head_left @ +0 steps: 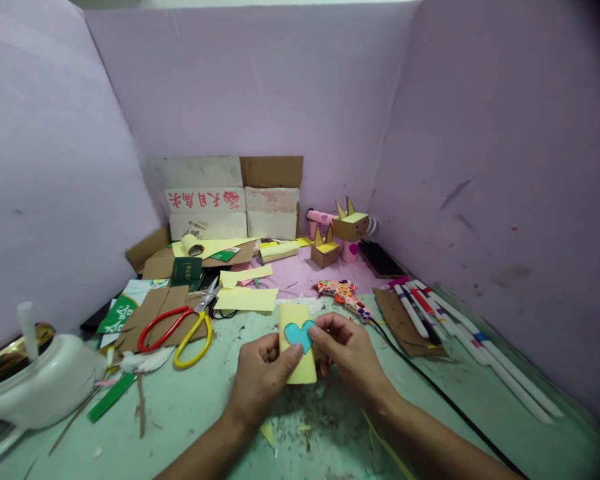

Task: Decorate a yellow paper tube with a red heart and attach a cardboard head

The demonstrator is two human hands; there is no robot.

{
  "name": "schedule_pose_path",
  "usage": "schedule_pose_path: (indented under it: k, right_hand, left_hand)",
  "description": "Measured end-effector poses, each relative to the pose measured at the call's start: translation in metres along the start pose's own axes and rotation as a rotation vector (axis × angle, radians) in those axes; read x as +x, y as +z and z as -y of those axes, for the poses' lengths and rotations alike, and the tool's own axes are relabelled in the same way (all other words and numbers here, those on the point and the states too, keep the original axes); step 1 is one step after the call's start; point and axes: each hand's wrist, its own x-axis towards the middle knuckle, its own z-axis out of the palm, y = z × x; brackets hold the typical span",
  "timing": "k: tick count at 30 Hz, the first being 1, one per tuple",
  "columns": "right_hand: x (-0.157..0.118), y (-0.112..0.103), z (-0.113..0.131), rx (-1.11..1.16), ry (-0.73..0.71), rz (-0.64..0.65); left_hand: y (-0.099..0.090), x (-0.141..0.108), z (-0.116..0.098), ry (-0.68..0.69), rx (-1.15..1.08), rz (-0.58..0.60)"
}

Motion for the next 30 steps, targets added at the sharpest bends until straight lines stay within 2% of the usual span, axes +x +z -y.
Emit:
schedule_pose_path:
  k: [5, 12, 19, 23, 25, 27, 30]
  right_hand:
    - [0.000, -0.001, 0.003, 0.012, 0.020, -0.003]
    - [-0.004, 0.001, 0.004, -0.004, -0.002, -0.029]
    - [-0.004, 0.000, 0.004, -0.065, -0.027, -0.022]
    - [-0.001, -0.003, 0.003, -0.091, -0.078, -0.061]
    - [0.000, -0.005, 0.004, -0.126, -0.075, -0.004]
    - [0.000, -0.006, 0.006, -0.150, -0.046, 0.110]
    - [-0.002, -0.008, 0.009, -0.096, -0.010, 0.199]
  left_hand:
    - [-0.001, 0.002, 0.003, -0.031, -0.050, 0.059]
    - [0.001, 0.001, 0.002, 0.012, -0.047, 0.080]
    - [0.003, -0.003, -0.003, 0.022, 0.006, -0.026]
    - [0.003, -0.005, -0.006, 0.021, -0.007, 0.021]
    - [0.003, -0.005, -0.007, 0.016, -0.018, 0.053]
    - [0.003, -0.006, -0.006, 0.003, -0.022, 0.062]
    - [0.002, -0.009, -0.006, -0.026, -0.045, 0.078]
